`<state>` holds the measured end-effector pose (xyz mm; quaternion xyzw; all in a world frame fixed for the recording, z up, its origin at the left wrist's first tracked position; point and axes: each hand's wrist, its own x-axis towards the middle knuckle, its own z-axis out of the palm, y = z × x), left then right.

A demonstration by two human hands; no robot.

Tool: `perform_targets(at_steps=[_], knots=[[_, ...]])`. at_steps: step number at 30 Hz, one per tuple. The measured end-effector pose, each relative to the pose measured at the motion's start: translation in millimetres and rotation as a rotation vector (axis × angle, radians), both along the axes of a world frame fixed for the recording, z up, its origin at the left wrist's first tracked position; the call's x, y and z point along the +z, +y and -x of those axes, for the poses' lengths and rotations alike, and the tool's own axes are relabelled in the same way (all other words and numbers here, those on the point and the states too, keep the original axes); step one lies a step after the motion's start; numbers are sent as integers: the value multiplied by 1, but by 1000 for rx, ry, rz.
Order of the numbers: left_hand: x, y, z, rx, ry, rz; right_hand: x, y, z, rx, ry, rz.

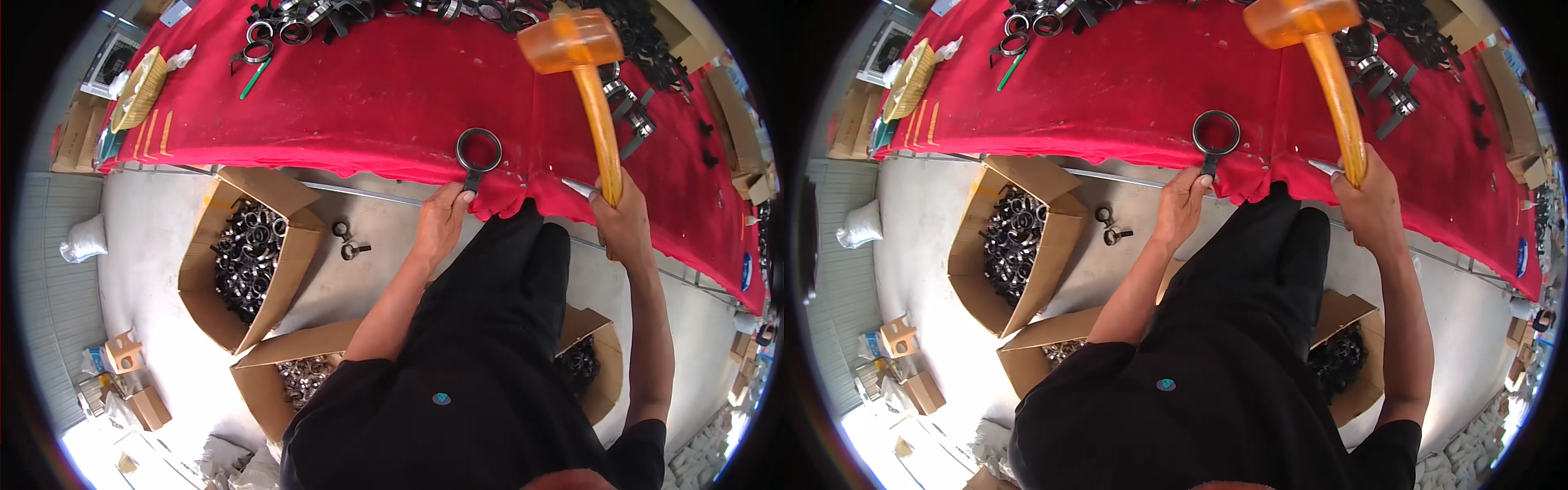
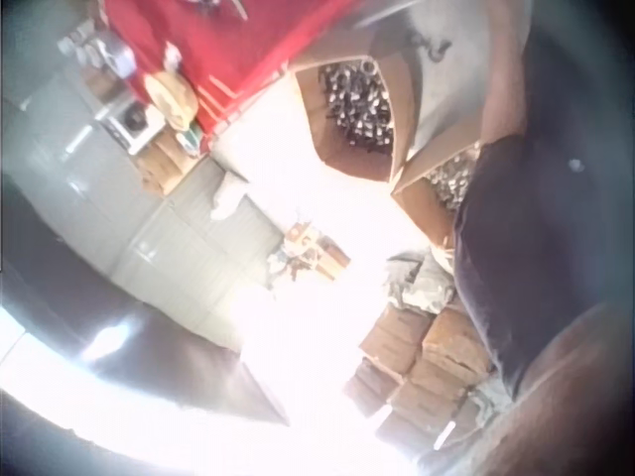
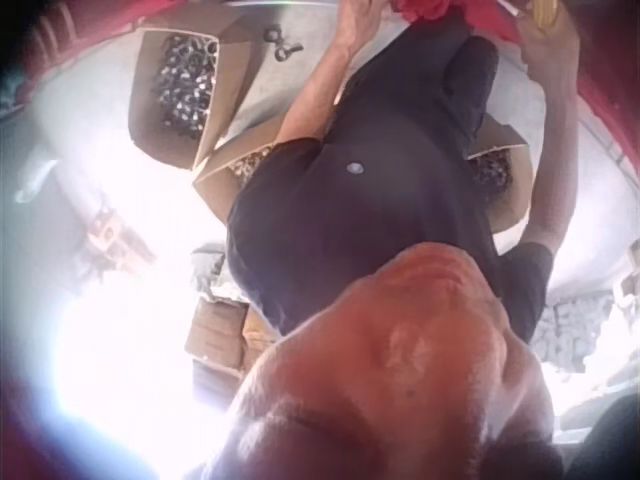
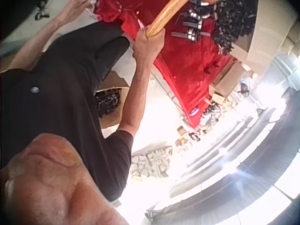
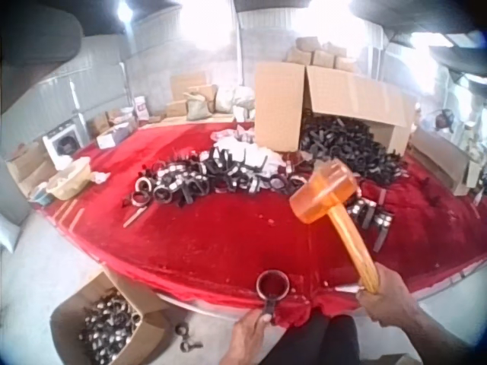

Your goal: The person takes metal clamps, strikes each one with a mallet, and places the finished clamps into cardboard boxes.

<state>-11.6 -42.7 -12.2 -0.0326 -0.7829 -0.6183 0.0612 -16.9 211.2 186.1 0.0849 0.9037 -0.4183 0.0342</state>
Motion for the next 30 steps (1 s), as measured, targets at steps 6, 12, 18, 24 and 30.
perform_targets(at_steps=[6,12,18,24,30], knots=[[-16,-88,-58,185,-156,-494,-47,76,-26,-174,117,98],[14,-287,-122,541,-317,1233,-72,161,-35,-380,215,7],[90,-207,-44,595,-49,1163,-102,194,-5,-506,401,243],[131,23,100,102,380,771,-104,204,4,-527,304,143],[129,200,215,-219,121,891,-98,190,14,-512,305,-64]])
